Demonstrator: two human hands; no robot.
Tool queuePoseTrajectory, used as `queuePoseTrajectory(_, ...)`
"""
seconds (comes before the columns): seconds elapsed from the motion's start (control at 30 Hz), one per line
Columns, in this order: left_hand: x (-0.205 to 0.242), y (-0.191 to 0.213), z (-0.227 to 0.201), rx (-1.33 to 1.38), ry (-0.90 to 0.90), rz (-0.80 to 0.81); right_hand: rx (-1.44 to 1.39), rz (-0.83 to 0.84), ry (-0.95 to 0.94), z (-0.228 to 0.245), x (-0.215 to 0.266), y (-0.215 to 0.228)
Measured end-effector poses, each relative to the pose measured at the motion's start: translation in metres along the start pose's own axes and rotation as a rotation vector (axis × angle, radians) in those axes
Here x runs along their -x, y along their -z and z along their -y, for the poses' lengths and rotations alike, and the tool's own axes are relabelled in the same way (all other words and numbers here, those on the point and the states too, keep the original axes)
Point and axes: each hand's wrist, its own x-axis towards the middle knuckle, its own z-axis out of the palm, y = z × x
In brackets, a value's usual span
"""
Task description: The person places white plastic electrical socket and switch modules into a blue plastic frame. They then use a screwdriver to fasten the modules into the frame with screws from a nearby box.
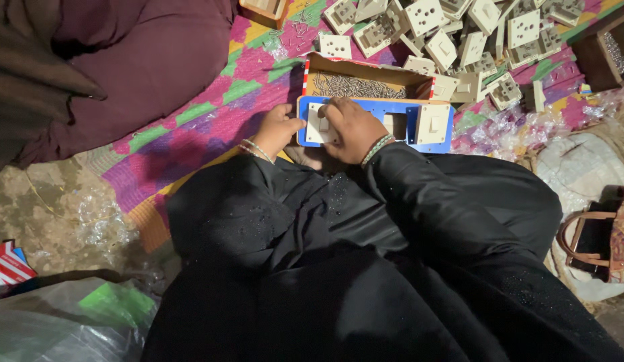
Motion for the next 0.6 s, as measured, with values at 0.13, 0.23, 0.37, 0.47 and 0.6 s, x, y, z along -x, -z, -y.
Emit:
queuePoseTrajectory(0.13,0.0,0.002,0.006,-0.104,-0.147,-0.003,-0.015,-0.009,-0.001,0.001,-0.001,0.0)
queuePoseTrajectory(0.23,0.013,-0.003,-0.004,-0.485,-0.172,-0.2,-0.028,0.015,-0.038,0.002,-0.003,0.003)
queuePoseTrajectory(0.37,0.047,-0.017,-0.041,-0.554,-0.259,-0.178,-0.034,0.027,-0.081,0.004,-0.005,0.001)
queuePoseTrajectory(0.47,0.067,-0.021,-0.079,-0.857,-0.34,-0.016,0.032,-0.002,-0.048,0.002,-0.008,0.0)
queuePoseTrajectory(0.6,0.082,-0.032,-0.105,-1.073,-0.366,0.008,0.177,-0.013,-0.077,0.001,-0.006,-0.008)
